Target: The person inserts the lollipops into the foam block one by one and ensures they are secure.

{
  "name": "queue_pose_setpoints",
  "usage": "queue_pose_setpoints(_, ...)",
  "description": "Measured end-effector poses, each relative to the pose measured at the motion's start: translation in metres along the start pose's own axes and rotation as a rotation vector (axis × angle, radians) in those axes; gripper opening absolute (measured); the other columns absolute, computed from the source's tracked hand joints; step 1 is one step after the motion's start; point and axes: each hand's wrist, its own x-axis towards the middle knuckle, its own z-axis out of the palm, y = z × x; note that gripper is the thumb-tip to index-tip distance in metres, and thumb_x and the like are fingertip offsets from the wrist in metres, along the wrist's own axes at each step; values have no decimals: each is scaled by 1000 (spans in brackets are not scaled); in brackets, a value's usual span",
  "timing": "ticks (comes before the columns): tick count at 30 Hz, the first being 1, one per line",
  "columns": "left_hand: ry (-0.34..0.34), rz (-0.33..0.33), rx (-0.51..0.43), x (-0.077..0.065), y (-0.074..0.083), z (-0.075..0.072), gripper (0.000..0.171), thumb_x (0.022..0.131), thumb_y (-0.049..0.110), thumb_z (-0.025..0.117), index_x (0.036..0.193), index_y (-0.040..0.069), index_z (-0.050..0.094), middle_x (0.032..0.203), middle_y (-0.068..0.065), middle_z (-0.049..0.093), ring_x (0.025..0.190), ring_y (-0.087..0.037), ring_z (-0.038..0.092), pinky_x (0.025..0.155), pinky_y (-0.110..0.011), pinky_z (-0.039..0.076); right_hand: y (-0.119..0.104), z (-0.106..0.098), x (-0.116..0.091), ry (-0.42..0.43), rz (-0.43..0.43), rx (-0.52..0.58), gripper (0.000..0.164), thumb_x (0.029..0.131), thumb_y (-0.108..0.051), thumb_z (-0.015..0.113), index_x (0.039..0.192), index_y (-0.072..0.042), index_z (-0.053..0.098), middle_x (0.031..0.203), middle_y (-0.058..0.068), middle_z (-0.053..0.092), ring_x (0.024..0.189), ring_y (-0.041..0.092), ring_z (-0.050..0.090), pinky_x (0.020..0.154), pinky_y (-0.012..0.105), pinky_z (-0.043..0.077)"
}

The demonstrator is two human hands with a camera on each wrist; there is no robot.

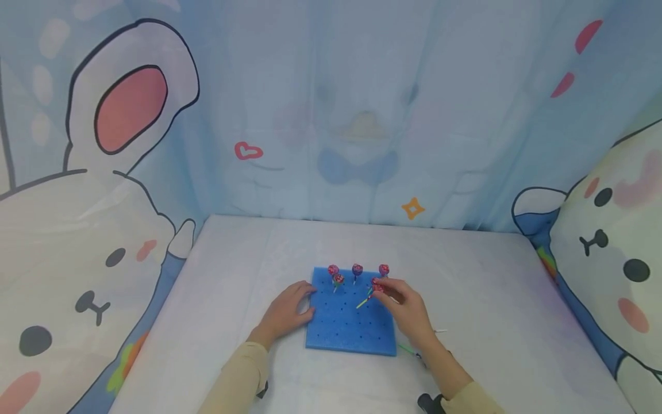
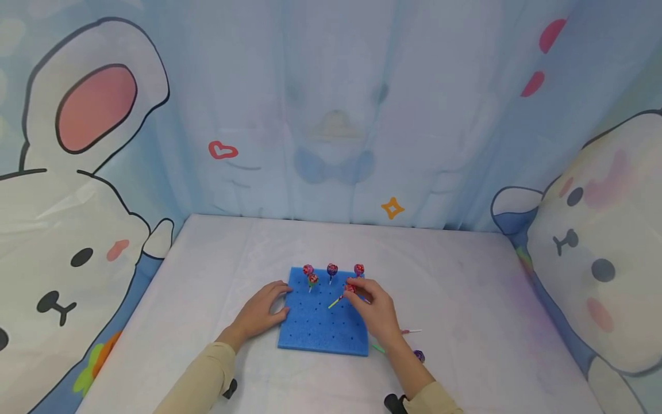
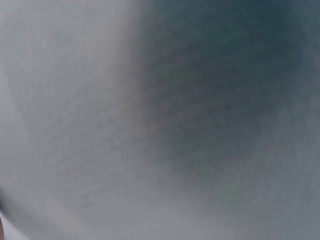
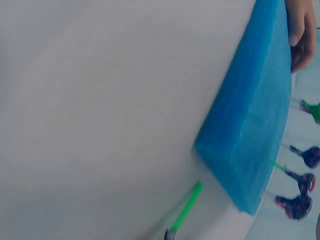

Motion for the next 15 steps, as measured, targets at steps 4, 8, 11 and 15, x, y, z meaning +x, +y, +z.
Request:
queue_pose_setpoints(4, 3, 3, 7, 0, -1, 2, 47, 91, 38, 61, 133, 18, 55, 134, 1, 55, 131, -17, 47, 112, -35, 38, -2, 18, 5, -2, 27, -8, 36, 92, -23, 68, 125, -8, 62, 123, 7, 62, 122, 26, 56, 102, 39, 46)
queue_pose_setpoints(8, -3, -2, 7, 0, -1, 1, 47, 91, 39, 61, 133, 19, 55, 135, 1, 55, 132, -17, 46, 112, -35, 37, 0, 30, 10, 17, 33, -16, 32, 92, -17, 68, 122, -6, 63, 120, 7, 63, 121, 26, 57, 102, 41, 47)
queue_pose_setpoints(11, -8, -5, 6, 0, 0, 0, 47, 91, 39, 61, 133, 18, 55, 136, 1, 54, 132, -17, 46, 112, -35, 37, 2, 36, 12, 25, 16, -31, 29, 91, -12, 68, 119, -6, 64, 117, 7, 63, 119, 26, 58, 101, 41, 48)
queue_pose_setpoints(15, -16, -9, 9, 0, 1, -1, 47, 91, 38, 61, 133, 18, 55, 136, 1, 54, 133, -16, 45, 113, -34, 36, 6, 41, 15, 15, 20, -52, 26, 92, -10, 67, 118, -9, 65, 117, 6, 63, 119, 23, 58, 102, 38, 47)
